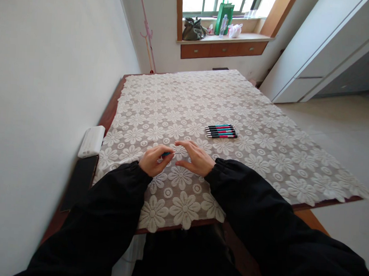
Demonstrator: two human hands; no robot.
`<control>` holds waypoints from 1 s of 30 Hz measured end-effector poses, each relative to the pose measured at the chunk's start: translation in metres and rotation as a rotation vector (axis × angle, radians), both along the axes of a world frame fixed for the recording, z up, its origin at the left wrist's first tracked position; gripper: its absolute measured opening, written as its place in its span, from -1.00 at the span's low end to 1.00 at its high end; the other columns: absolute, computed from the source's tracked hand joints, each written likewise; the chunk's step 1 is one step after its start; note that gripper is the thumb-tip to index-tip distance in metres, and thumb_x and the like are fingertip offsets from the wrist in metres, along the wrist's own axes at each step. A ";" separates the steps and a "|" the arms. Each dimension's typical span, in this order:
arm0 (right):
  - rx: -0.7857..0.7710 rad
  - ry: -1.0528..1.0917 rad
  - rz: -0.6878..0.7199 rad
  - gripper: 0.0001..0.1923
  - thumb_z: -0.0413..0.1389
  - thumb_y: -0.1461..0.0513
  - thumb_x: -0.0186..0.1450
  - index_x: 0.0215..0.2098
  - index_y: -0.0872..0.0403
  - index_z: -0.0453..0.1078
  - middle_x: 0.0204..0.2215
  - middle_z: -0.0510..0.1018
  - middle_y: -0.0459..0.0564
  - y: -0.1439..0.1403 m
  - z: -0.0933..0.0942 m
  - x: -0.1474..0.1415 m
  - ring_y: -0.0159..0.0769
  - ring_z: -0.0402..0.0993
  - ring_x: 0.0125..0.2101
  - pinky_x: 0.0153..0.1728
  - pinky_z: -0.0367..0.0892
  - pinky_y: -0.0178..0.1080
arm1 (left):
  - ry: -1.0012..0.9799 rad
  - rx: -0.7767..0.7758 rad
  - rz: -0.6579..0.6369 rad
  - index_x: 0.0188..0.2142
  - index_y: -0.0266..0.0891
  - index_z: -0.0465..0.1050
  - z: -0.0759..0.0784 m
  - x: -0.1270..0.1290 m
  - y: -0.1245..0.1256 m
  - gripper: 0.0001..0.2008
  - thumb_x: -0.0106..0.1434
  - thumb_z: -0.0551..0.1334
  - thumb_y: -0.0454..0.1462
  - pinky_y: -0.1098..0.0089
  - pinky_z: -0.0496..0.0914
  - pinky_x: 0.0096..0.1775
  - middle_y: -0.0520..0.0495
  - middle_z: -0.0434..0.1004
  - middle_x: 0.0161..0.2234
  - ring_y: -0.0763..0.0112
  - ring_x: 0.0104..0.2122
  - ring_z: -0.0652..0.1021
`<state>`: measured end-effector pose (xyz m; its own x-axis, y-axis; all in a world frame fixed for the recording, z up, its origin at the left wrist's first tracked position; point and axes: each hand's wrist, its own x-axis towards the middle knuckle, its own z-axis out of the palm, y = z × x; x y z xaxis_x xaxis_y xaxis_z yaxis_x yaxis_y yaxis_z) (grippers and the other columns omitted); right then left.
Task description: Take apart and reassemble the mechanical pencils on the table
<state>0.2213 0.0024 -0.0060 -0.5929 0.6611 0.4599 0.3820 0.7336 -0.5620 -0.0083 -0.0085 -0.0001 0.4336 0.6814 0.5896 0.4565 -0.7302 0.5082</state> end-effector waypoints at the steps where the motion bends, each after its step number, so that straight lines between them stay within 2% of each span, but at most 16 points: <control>1: 0.019 -0.045 0.017 -0.20 0.27 0.03 0.33 0.41 0.01 0.06 0.26 0.38 0.19 0.000 -0.001 -0.001 -0.02 0.25 0.30 0.27 0.27 0.11 | -0.011 0.014 -0.001 -0.17 -0.20 0.49 0.000 0.000 0.000 -0.91 0.39 0.23 -0.26 0.45 0.44 -0.35 -0.02 0.60 -0.36 0.49 -0.44 0.53; 3: 0.043 -0.166 0.080 -0.16 0.25 -0.01 0.34 0.44 0.04 0.04 0.39 0.19 0.23 0.000 -0.004 -0.002 0.04 0.02 0.41 0.35 0.12 0.17 | -0.031 0.039 -0.008 -0.17 -0.21 0.48 0.001 0.000 -0.001 -0.92 0.39 0.22 -0.27 0.44 0.44 -0.35 -0.03 0.60 -0.35 0.48 -0.44 0.52; 5: 0.052 -0.292 0.137 -0.19 0.23 -0.03 0.35 0.43 0.05 0.09 0.42 0.13 0.22 -0.001 -0.008 -0.002 0.08 -0.09 0.44 0.38 -0.01 0.23 | -0.041 0.055 -0.008 -0.17 -0.21 0.48 0.002 0.000 0.000 -0.92 0.39 0.22 -0.28 0.43 0.45 -0.33 -0.04 0.60 -0.34 0.47 -0.42 0.53; 8: 0.053 -0.396 0.173 -0.28 0.18 -0.04 0.39 0.40 0.06 0.16 0.37 0.25 0.20 -0.001 -0.010 -0.003 0.08 -0.04 0.43 0.39 -0.08 0.27 | -0.046 0.065 -0.004 -0.16 -0.21 0.48 0.002 0.000 0.000 -0.92 0.38 0.22 -0.30 0.43 0.45 -0.33 -0.03 0.59 -0.35 0.47 -0.41 0.53; 17: 0.154 -0.335 0.262 -0.56 0.14 0.08 0.44 0.24 0.02 0.38 0.26 0.42 0.12 -0.001 -0.003 -0.005 -0.05 0.26 0.29 0.30 0.13 0.12 | -0.016 0.027 0.071 -0.17 -0.21 0.49 0.000 -0.001 0.001 -0.90 0.39 0.21 -0.26 0.44 0.44 -0.35 -0.03 0.59 -0.36 0.47 -0.42 0.54; 21: 0.165 -0.270 0.173 -0.80 0.12 0.16 0.45 -0.01 0.02 0.48 0.05 0.58 0.06 0.002 -0.002 -0.003 -0.14 0.44 0.08 0.12 0.32 -0.07 | 0.000 -0.016 0.108 -0.19 -0.21 0.49 -0.001 0.000 0.001 -0.90 0.39 0.22 -0.24 0.45 0.42 -0.37 0.00 0.57 -0.39 0.50 -0.46 0.51; 25: 0.108 -0.300 -0.007 -0.96 0.18 0.24 0.40 -0.19 0.05 0.46 -0.23 0.58 0.03 0.005 0.002 0.001 -0.18 0.46 -0.16 -0.12 0.35 -0.17 | 0.012 -0.028 0.130 -0.20 -0.20 0.49 -0.001 0.001 0.002 -0.88 0.39 0.22 -0.22 0.45 0.41 -0.38 0.02 0.56 -0.40 0.50 -0.47 0.49; 30: 0.106 -0.380 -0.064 -0.77 0.14 0.31 0.40 0.02 0.07 0.42 -0.17 0.57 0.06 0.005 0.003 0.003 -0.16 0.45 -0.15 -0.11 0.31 -0.15 | 0.027 -0.036 0.123 -0.20 -0.20 0.48 -0.001 0.001 0.003 -0.89 0.40 0.21 -0.22 0.46 0.40 -0.38 0.01 0.57 -0.39 0.50 -0.46 0.49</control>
<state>0.2240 0.0078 -0.0034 -0.6933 0.6625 0.2836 0.5948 0.7482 -0.2939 -0.0068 -0.0055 -0.0007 0.3610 0.7508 0.5532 0.5549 -0.6496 0.5197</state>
